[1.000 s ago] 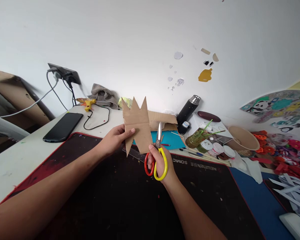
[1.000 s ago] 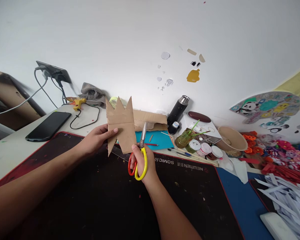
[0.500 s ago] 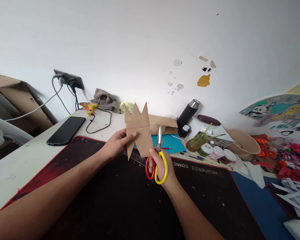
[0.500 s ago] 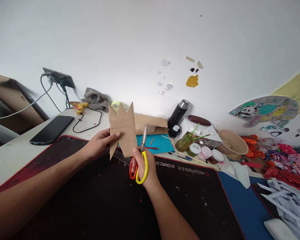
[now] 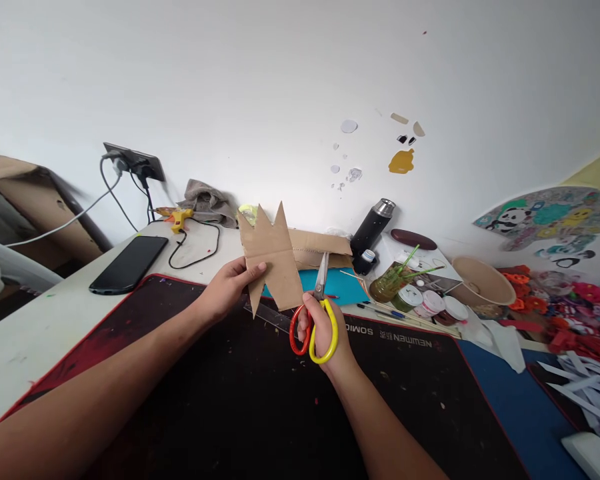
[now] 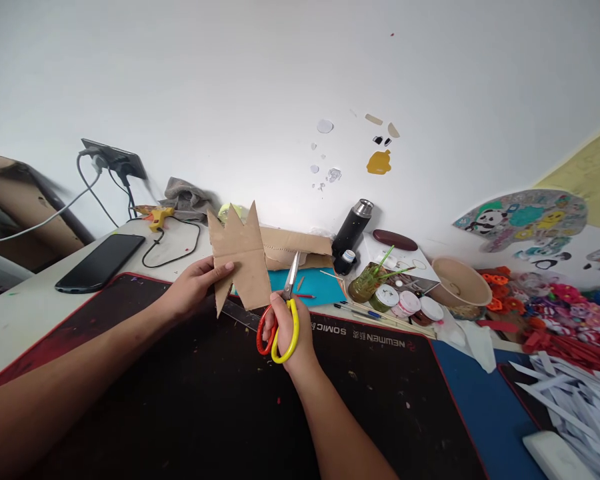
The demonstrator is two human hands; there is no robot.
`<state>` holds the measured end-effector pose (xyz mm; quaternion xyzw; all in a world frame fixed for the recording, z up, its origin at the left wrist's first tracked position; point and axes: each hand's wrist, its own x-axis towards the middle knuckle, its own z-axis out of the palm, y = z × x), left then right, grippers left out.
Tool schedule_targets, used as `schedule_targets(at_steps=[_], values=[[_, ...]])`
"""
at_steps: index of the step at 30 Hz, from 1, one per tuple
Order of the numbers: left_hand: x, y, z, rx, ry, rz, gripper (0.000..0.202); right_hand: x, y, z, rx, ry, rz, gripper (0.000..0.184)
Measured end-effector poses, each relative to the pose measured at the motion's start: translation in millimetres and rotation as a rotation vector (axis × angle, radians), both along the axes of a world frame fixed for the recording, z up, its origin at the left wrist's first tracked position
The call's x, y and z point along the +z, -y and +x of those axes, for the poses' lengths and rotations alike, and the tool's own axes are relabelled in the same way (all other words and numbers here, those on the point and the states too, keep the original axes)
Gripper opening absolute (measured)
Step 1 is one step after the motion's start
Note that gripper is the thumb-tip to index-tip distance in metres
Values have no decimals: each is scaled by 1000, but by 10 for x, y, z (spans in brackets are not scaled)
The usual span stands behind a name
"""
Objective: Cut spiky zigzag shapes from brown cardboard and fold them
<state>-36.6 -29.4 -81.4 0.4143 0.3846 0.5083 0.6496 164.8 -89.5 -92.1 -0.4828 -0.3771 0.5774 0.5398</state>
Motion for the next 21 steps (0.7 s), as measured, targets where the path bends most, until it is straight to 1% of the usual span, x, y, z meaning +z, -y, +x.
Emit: schedule_targets(at_steps=[5,8,14,21], values=[[-13,-49,-51,62,37,-14,51,-6,-44,39,-71,-66,-26,47],[-7,-55,-63,105,66,-3,49,-14,-45,44,-61,-63,-37,48],[-18,-53,-58,75,29,26,48,14,-6,1,10,-38,-13,57],[-10,-35,-47,65,13,14,50,24,-4,0,19,-35,1,53]])
